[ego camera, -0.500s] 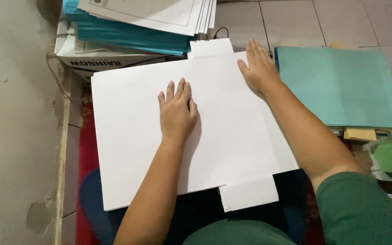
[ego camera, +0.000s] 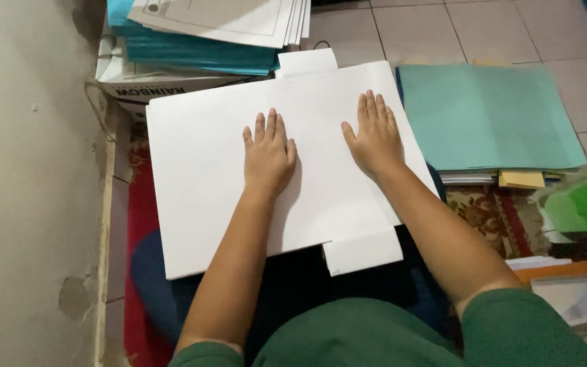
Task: The person inserts printed forms into white paper envelopes, folds the top flap, and smooths the surface. This process is repeated multiple times with identical forms and envelopes.
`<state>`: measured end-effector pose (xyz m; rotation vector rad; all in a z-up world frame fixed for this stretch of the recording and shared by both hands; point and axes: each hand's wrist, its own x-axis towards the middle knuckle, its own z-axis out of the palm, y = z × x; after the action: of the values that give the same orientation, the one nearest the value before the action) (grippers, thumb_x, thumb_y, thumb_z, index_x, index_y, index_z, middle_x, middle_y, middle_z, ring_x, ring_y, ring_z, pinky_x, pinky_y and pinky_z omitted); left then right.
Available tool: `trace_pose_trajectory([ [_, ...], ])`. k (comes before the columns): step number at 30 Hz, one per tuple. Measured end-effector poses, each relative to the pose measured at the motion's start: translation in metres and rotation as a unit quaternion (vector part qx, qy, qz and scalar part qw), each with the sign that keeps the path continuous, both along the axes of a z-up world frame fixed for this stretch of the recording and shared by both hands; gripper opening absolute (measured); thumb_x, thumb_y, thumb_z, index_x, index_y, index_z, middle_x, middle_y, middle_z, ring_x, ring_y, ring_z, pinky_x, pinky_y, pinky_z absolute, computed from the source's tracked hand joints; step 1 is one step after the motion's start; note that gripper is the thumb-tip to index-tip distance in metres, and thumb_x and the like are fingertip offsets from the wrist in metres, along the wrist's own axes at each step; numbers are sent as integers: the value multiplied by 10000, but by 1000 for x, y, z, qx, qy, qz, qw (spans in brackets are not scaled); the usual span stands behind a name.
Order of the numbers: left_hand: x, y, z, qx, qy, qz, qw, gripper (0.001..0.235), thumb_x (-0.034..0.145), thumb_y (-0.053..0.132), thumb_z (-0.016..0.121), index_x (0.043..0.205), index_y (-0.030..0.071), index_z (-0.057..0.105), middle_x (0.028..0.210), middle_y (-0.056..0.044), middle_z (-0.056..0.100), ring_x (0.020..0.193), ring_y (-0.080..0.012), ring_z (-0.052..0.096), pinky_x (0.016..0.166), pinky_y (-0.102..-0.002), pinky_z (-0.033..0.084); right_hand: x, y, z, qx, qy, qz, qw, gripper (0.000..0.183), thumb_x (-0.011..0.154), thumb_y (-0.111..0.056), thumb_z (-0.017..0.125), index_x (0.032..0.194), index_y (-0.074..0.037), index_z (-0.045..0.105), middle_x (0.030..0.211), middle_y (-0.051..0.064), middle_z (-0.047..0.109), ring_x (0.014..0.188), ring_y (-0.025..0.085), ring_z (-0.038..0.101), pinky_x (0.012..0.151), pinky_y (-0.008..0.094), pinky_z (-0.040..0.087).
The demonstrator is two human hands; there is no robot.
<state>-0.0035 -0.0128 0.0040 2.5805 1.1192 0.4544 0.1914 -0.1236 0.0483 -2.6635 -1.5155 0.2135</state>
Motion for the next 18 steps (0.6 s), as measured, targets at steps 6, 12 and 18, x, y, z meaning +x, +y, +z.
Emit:
trace_pose_trajectory([
  [6,-25,-98,36,-49,110,-111,986,643,1052,352,294,1596,11,319,1682,-216,248,1575,-387,152,1254,-583,58,2,3,-1,4,-9,11,1000,761,1102,-509,232,1628,41,228,1713,228,164,1597,316,104,1291,446,34],
  [12,-6,-65,10,-88,116,-102,984,629,1074,352,252,1638,75,225,1712,-173,163,1591,-349,78,1242,-598,2,8,3,-10,28,2,20,999,774,1094,-504,269,1624,59,252,1705,249,184,1589,334,106,1273,459,42],
  [18,69,62,-6,-22,86,10,996,628,1087,340,273,1627,20,243,1697,-194,214,1583,-349,161,1260,-578,60,14,10,-19,22,3,12,1000,789,1085,-516,263,1629,56,252,1709,252,175,1592,336,100,1272,455,29],
])
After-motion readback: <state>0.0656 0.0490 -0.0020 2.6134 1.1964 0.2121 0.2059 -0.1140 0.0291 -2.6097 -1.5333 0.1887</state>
